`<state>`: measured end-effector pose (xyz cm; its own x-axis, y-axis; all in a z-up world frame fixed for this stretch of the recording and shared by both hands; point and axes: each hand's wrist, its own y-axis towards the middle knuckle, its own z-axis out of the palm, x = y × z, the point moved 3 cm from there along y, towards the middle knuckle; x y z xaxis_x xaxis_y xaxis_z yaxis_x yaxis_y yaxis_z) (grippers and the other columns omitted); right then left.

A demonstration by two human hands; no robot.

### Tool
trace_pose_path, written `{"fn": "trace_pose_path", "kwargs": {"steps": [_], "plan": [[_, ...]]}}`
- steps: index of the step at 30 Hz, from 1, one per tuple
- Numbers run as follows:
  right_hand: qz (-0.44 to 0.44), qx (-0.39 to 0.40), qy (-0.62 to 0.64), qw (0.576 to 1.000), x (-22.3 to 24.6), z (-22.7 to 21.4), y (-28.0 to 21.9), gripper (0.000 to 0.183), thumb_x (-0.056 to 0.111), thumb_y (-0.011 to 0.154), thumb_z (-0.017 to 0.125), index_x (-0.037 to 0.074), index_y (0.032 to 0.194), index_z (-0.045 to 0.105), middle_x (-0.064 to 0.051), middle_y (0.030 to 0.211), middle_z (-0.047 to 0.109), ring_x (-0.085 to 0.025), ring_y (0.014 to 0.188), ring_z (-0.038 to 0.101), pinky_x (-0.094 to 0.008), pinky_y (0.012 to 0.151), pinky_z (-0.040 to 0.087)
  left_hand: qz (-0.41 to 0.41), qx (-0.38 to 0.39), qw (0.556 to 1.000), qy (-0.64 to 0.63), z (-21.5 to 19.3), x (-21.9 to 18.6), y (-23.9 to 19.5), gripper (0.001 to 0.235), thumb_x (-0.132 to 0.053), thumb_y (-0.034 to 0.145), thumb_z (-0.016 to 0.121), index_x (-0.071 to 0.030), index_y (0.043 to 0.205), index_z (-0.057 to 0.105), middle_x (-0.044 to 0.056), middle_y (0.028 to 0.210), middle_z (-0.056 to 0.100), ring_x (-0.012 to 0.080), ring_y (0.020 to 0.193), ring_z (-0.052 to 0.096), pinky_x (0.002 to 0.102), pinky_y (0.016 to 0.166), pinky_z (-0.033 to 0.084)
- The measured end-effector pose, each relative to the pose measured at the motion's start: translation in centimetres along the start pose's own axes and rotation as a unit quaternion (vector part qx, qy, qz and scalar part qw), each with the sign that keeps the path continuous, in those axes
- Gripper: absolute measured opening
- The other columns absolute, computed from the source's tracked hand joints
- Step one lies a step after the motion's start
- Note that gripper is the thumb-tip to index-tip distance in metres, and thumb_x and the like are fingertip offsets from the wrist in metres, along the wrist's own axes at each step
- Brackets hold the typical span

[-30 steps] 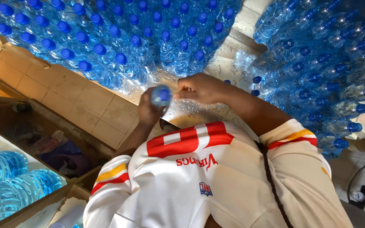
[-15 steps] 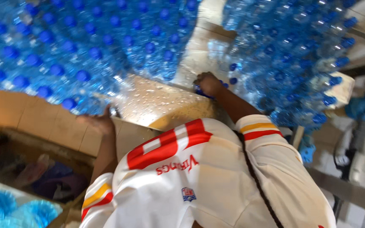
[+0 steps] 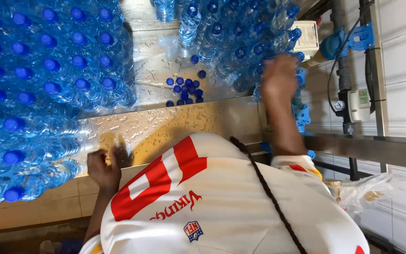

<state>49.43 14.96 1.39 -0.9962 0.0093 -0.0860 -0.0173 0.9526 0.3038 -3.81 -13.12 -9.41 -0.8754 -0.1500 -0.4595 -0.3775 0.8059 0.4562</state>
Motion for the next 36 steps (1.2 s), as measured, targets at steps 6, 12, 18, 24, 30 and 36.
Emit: {"fn": "trace_pose_path", "kwargs": {"steps": [6, 12, 18, 24, 30, 36], "plan": [[0.127, 0.077, -0.107, 0.983, -3.8, -1.2, 0.4, 0.037, 0.026, 0.102, 0.070, 0.007, 0.131, 0.058, -0.015, 0.130, 0.049, -0.043, 0.079, 0.082, -0.056, 0.063, 0.069, 0.056, 0.041, 0.994, -0.080, 3.2, -1.8, 5.5, 0.012, -0.024, 0.103, 0.090, -0.019, 0.104, 0.079, -0.004, 0.086, 0.067, 0.0169, 0.075, 0.068, 0.032, 0.075, 0.058], [0.080, 0.081, -0.157, 0.981, -6.3, 0.6, 0.8, 0.044, 0.033, 0.110, 0.068, 0.001, 0.139, 0.064, -0.024, 0.116, 0.067, -0.048, 0.084, 0.081, -0.063, 0.064, 0.064, 0.074, 0.022, 0.987, -0.143, 1.7, -2.8, 6.4, 0.011, -0.010, 0.104, 0.088, -0.008, 0.099, 0.078, 0.006, 0.079, 0.066, 0.0291, 0.070, 0.070, 0.038, 0.068, 0.058], [0.023, 0.125, 0.033, 0.991, -5.1, 0.1, 0.4, 0.025, 0.029, 0.115, 0.061, 0.004, 0.117, 0.064, -0.028, 0.117, 0.064, -0.056, 0.096, 0.071, -0.067, 0.076, 0.057, 0.032, 0.081, 0.988, -0.125, 1.4, -2.1, 5.2, 0.005, -0.011, 0.108, 0.075, -0.006, 0.108, 0.077, 0.010, 0.101, 0.074, 0.0271, 0.083, 0.069, 0.041, 0.070, 0.052], [-0.182, 0.182, 0.247, 0.934, 0.7, -3.0, -2.8, 0.021, 0.020, 0.119, 0.070, 0.001, 0.119, 0.062, -0.022, 0.122, 0.059, -0.047, 0.099, 0.061, -0.058, 0.082, 0.046, -0.087, 0.160, 0.953, -0.241, 1.8, -2.9, 6.2, 0.034, -0.038, 0.115, 0.060, -0.010, 0.098, 0.064, 0.008, 0.094, 0.067, 0.0252, 0.081, 0.065, 0.041, 0.071, 0.046], [-0.377, 0.060, 0.590, 0.711, 17.4, -5.2, 0.1, 0.020, 0.027, 0.113, 0.075, 0.007, 0.108, 0.075, -0.013, 0.110, 0.066, -0.040, 0.112, 0.070, -0.042, 0.100, 0.054, -0.322, 0.348, 0.651, -0.593, 2.2, -8.1, 9.6, 0.112, -0.090, 0.106, 0.024, 0.003, 0.168, 0.028, 0.048, 0.155, 0.046, 0.0625, 0.124, 0.067, 0.073, 0.099, 0.058], [0.108, 0.381, 0.709, 0.583, 28.8, -4.6, -0.9, 0.022, 0.033, 0.114, 0.056, 0.016, 0.115, 0.070, -0.005, 0.107, 0.052, -0.018, 0.069, 0.044, -0.025, 0.044, 0.029, -0.235, 0.120, 0.769, -0.582, -2.0, -7.5, 12.7, 0.066, -0.037, 0.108, 0.076, -0.013, 0.160, 0.043, 0.018, 0.158, 0.037, 0.0175, 0.089, 0.066, 0.025, 0.070, 0.063]]}}
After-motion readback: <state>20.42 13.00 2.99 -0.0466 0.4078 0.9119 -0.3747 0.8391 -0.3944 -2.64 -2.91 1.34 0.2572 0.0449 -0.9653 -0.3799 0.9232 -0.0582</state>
